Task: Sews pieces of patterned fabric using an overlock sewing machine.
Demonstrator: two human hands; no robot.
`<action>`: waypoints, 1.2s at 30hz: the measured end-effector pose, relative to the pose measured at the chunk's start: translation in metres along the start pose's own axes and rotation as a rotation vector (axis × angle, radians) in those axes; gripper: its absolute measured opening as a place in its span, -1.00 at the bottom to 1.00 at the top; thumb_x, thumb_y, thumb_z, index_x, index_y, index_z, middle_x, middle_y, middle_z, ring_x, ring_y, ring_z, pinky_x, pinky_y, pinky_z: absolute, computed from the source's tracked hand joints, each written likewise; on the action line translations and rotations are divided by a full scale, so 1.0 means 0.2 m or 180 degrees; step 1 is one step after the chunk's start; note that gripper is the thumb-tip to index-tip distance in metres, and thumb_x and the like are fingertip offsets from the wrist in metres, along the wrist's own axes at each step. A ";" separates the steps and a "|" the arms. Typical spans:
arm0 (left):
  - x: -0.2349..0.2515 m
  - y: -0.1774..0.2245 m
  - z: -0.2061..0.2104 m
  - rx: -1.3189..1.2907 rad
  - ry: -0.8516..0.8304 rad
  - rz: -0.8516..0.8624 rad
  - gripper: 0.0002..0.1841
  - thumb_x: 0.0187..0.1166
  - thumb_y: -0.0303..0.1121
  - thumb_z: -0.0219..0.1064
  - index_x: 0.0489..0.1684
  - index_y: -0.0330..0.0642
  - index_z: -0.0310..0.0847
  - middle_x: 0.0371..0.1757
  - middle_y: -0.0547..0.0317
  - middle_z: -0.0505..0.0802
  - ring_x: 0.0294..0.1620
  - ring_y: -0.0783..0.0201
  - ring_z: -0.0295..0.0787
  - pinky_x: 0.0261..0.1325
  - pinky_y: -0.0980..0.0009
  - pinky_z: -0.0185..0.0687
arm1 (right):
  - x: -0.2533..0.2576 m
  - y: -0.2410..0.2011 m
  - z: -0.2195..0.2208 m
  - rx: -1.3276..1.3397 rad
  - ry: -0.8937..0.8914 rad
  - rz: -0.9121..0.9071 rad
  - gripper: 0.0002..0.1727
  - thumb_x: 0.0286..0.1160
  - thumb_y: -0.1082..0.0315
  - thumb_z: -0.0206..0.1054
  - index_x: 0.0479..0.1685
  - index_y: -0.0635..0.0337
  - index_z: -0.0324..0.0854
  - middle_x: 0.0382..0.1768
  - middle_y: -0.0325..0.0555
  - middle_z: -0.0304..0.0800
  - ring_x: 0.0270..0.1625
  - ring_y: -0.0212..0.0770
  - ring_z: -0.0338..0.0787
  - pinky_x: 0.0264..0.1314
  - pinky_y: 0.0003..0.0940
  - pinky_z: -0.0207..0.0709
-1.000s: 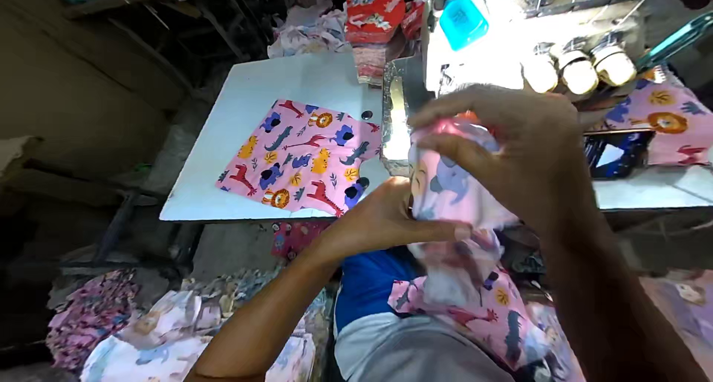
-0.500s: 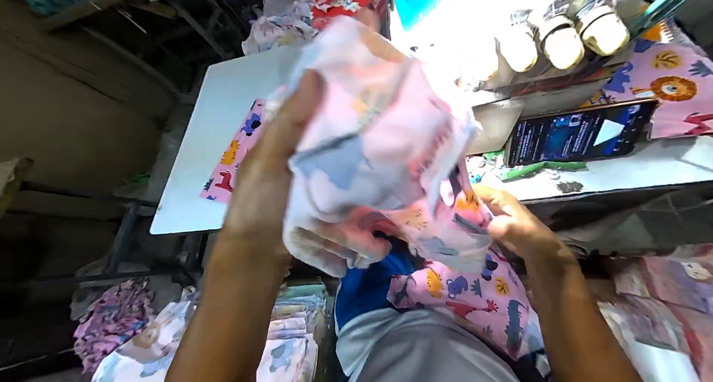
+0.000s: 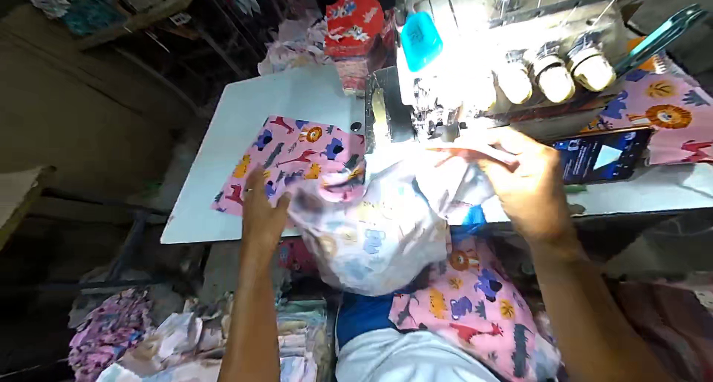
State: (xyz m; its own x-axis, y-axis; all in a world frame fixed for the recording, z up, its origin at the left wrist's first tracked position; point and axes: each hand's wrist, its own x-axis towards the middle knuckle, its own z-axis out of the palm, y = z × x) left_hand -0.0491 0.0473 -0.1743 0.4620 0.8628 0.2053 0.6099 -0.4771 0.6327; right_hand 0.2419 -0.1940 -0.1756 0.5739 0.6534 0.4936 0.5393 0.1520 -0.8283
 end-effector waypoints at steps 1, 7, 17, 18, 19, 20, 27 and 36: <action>0.01 0.04 0.02 0.0119 -0.0198 0.0137 -0.31 0.72 -0.32 0.28 0.80 -0.41 0.11 0.75 -0.40 0.32 0.70 -0.36 0.31 0.60 -0.37 0.26 | 0.03 -0.02 0.04 -0.0157 -0.0083 -0.0071 -0.80 0.59 0.45 0.36 0.11 0.21 0.73 -0.07 -0.14 0.87 -0.09 -0.45 0.82 0.00 -0.49 0.70; 0.00 0.66 0.21 -0.0051 -0.0833 0.1808 -0.05 0.36 0.16 0.52 0.75 -0.19 0.33 0.56 0.00 0.66 0.51 0.06 0.61 0.50 0.04 0.51 | 0.09 -0.10 0.26 -0.0005 -0.0042 -0.0105 -0.86 0.47 0.35 0.51 -0.15 0.12 0.66 -0.42 -0.29 0.72 -0.45 -0.54 0.66 -0.40 -0.63 0.55; 0.15 0.78 0.30 -0.0252 -0.0418 0.1712 -0.89 0.64 -0.36 0.32 -0.10 -0.18 0.72 -0.36 0.26 0.75 -0.35 0.55 0.61 -0.21 0.62 0.46 | -0.11 -0.02 0.32 0.1094 0.0859 0.0778 -0.87 0.52 0.42 0.44 -0.03 0.12 0.72 -0.35 -0.44 0.86 -0.31 -0.59 0.82 -0.22 -0.62 0.73; 0.14 0.77 0.30 -0.0335 -0.0457 0.1618 -0.89 0.64 -0.38 0.32 -0.06 -0.17 0.72 -0.39 0.28 0.73 -0.39 0.58 0.58 -0.26 0.65 0.44 | -0.10 -0.01 0.33 0.1179 0.0939 0.0807 -0.89 0.56 0.43 0.40 -0.03 0.10 0.72 -0.33 -0.46 0.85 -0.28 -0.58 0.82 -0.19 -0.61 0.73; 0.14 0.76 0.30 -0.0418 -0.0482 0.1556 -0.88 0.62 -0.42 0.31 -0.03 -0.18 0.71 -0.42 0.29 0.70 -0.44 0.58 0.55 -0.31 0.66 0.42 | -0.10 -0.01 0.34 0.1212 0.0985 0.0811 -0.90 0.59 0.42 0.37 -0.03 0.09 0.72 -0.31 -0.47 0.84 -0.26 -0.58 0.82 -0.17 -0.59 0.74; 0.12 0.74 0.29 -0.0474 -0.0490 0.1528 -0.87 0.61 -0.47 0.30 0.00 -0.19 0.70 -0.44 0.27 0.67 -0.48 0.55 0.52 -0.38 0.65 0.39 | -0.09 0.00 0.34 0.1249 0.1025 0.0792 -0.90 0.60 0.42 0.37 -0.04 0.09 0.73 -0.30 -0.45 0.84 -0.25 -0.57 0.82 -0.17 -0.58 0.74; 0.14 0.71 0.26 -0.0763 -0.0488 0.1506 -0.90 0.68 -0.41 0.30 -0.03 -0.21 0.68 -0.40 0.34 0.75 -0.46 0.68 0.61 -0.35 0.77 0.51 | -0.05 -0.02 0.34 0.1223 0.1144 0.0499 -0.93 0.48 0.42 0.49 -0.14 0.12 0.78 -0.23 -0.37 0.82 -0.22 -0.50 0.81 -0.12 -0.57 0.76; 0.01 0.74 0.30 -0.0690 -0.0079 0.1571 -0.83 0.83 -0.28 0.13 0.07 -0.16 0.51 -0.52 0.22 0.61 -0.68 0.47 0.45 -0.63 0.62 0.35 | -0.03 -0.09 0.43 0.0959 0.1429 0.0308 -0.92 0.75 0.35 0.24 0.05 0.07 0.55 -0.22 -0.45 0.71 -0.19 -0.65 0.72 -0.11 -0.69 0.63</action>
State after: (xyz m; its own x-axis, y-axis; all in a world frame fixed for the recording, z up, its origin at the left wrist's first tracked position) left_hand 0.0807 -0.0319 -0.1258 0.6767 0.5393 0.5013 0.1707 -0.7772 0.6057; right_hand 0.1754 -0.1368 -0.1865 0.8543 0.3045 0.4214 0.3085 0.3555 -0.8823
